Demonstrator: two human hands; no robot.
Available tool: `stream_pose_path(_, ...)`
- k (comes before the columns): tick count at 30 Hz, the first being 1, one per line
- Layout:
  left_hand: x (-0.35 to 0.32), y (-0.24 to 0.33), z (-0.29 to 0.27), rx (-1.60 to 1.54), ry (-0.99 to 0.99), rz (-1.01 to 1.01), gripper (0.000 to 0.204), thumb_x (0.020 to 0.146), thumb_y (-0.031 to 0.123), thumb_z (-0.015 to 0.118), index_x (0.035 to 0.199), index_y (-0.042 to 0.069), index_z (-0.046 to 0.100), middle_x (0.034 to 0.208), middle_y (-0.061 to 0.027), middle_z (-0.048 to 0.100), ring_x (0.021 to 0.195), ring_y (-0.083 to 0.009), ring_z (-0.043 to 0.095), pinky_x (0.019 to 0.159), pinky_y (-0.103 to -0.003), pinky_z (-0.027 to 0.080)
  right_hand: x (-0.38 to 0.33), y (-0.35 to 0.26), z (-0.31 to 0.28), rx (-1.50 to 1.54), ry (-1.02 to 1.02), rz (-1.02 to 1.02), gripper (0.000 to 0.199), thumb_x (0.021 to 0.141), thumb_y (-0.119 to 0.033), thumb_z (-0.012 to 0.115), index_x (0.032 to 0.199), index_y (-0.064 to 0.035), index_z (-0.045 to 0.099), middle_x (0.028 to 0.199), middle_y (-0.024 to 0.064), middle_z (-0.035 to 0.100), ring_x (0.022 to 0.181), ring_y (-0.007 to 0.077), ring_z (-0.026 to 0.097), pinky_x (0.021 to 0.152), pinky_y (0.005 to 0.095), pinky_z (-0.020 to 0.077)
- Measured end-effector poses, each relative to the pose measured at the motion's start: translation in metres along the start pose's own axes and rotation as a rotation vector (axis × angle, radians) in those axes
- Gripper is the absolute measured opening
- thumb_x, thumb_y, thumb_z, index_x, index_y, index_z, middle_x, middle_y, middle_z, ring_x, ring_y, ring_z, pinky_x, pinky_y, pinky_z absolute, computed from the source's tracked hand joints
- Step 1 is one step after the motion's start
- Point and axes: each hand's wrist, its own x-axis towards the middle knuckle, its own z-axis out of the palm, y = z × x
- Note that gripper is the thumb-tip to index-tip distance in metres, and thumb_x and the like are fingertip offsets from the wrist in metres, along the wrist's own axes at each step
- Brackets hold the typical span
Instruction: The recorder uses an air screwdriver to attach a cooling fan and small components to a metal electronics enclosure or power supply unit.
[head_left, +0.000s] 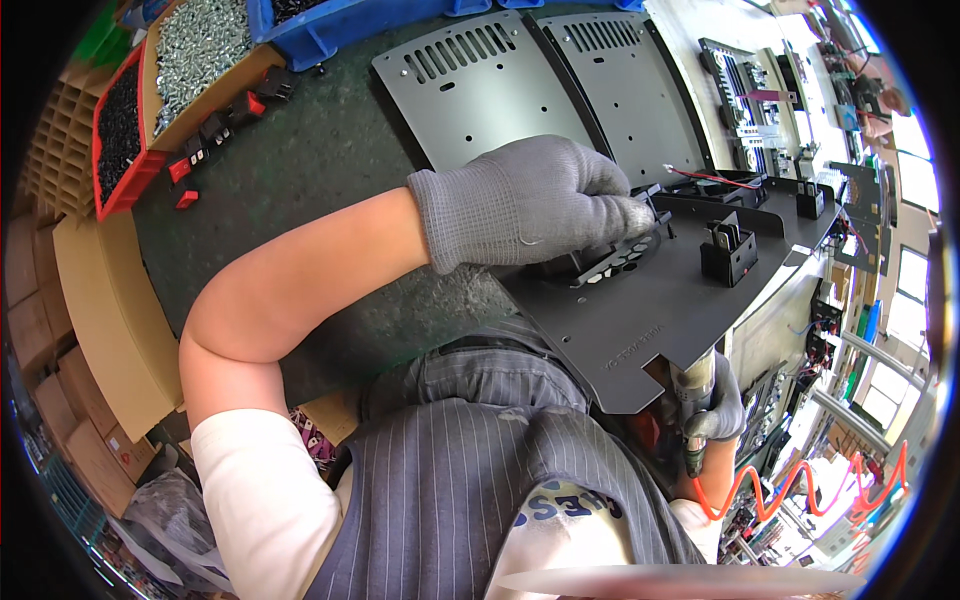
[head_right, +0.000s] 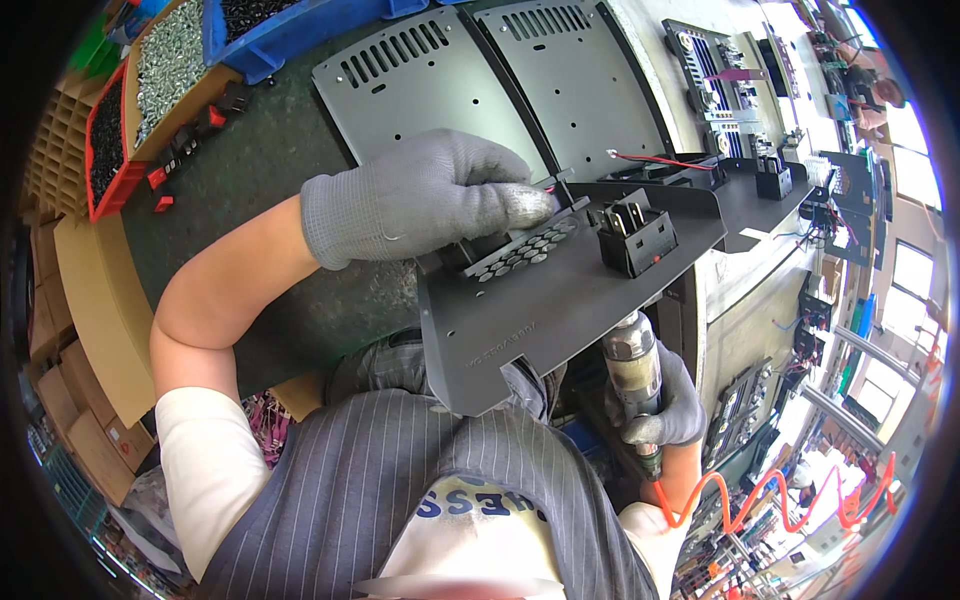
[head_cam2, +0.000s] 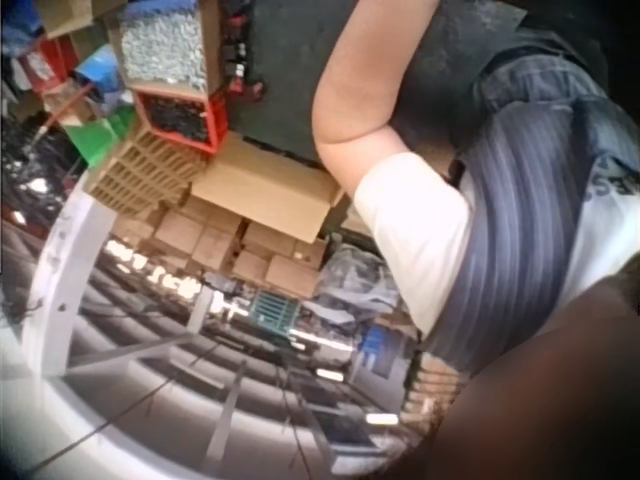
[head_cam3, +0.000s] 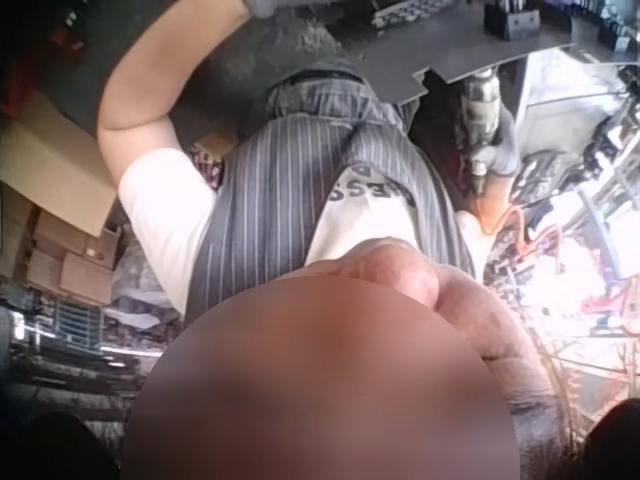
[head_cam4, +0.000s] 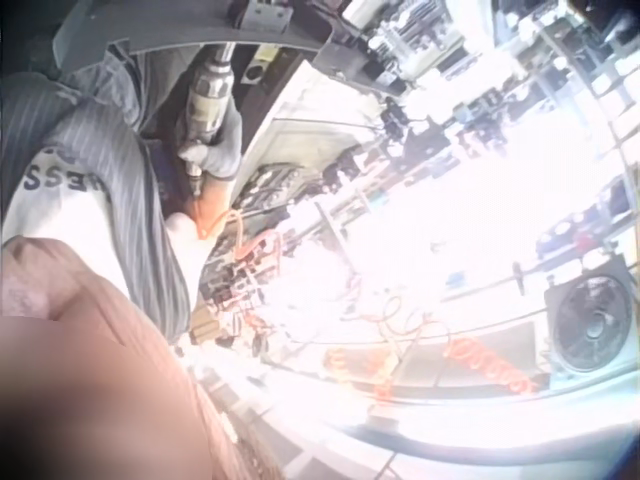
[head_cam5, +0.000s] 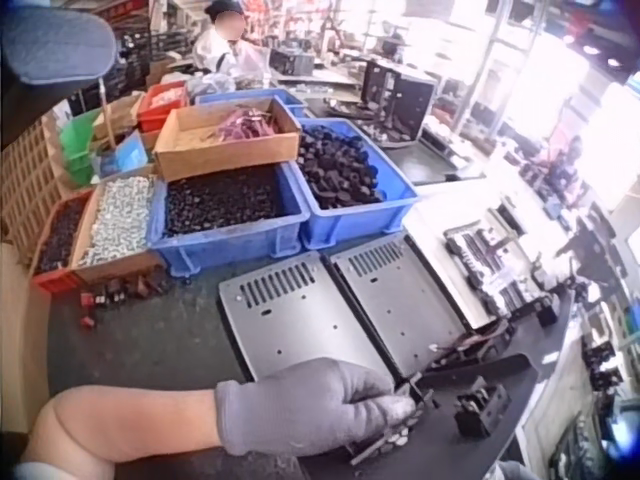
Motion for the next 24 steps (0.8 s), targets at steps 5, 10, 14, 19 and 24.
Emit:
stream_pose_path(5, 0.0, 0.008, 0.0, 0.186, -0.045, 0.035, 0.041, 0.088, 0.037, 0.057, 0.101, -0.001, 0.063, 0.08, -0.005, 0.063, 0.075, -0.01, 0.056, 0.069, -0.026, 0.047, 0.0, 0.002, -0.003, 0.002, -0.015, -0.016, 0.092, 0.035, -0.024, 0.086, 0.112, 0.004, 0.047, 0.07, 0.0078, 0.058, 0.055, 0.0153, 0.056, 0.051, 0.0247, 0.0437)
stream_pose_path(10, 0.001, 0.014, 0.001, 0.139, -0.067, -0.007, 0.042, 0.087, 0.039, 0.057, 0.103, 0.001, 0.063, 0.082, -0.0062, 0.063, 0.076, -0.0111, 0.058, 0.07, -0.027, 0.047, 0.005, -0.003, -0.005, -0.321, 0.031, -0.092, 0.083, 0.044, -0.024, 0.085, 0.113, 0.0025, 0.047, 0.074, 0.0035, 0.058, 0.062, 0.0106, 0.054, 0.058, 0.0237, 0.0436)
stream_pose_path(14, -0.002, 0.018, 0.005, 0.143, -0.06, -0.065, 0.041, 0.087, 0.039, 0.057, 0.102, 0.002, 0.064, 0.08, -0.005, 0.061, 0.078, -0.0118, 0.056, 0.071, -0.027, 0.047, 0.008, -0.011, -0.006, -0.296, -0.066, -0.036, 0.083, 0.046, -0.025, 0.085, 0.115, 0.0, 0.048, 0.076, 0.0009, 0.057, 0.064, 0.0091, 0.053, 0.06, 0.0234, 0.0432)
stream_pose_path(19, -0.014, 0.004, 0.004, -0.031, 0.057, -0.162, 0.033, 0.087, 0.031, 0.055, 0.103, 0.002, 0.06, 0.08, -0.0024, 0.053, 0.073, -0.0084, 0.049, 0.064, -0.023, 0.043, 0.004, -0.003, -0.013, -0.388, -0.055, -0.127, 0.088, 0.046, -0.027, 0.086, 0.12, -0.0007, 0.046, 0.078, 0.0008, 0.057, 0.066, 0.0087, 0.053, 0.061, 0.0233, 0.0434)
stream_pose_path(24, -0.059, -0.034, -0.018, -1.13, 0.438, -0.186, 0.03, 0.093, 0.011, 0.041, 0.121, 0.001, 0.047, 0.086, -0.0028, 0.055, 0.065, -0.0073, 0.043, 0.048, -0.017, 0.038, -0.003, 0.029, -0.018, -0.171, -0.115, -0.119, 0.091, 0.047, -0.033, 0.086, 0.121, 0.0009, 0.045, 0.083, 0.0011, 0.056, 0.068, 0.009, 0.052, 0.063, 0.023, 0.0431)
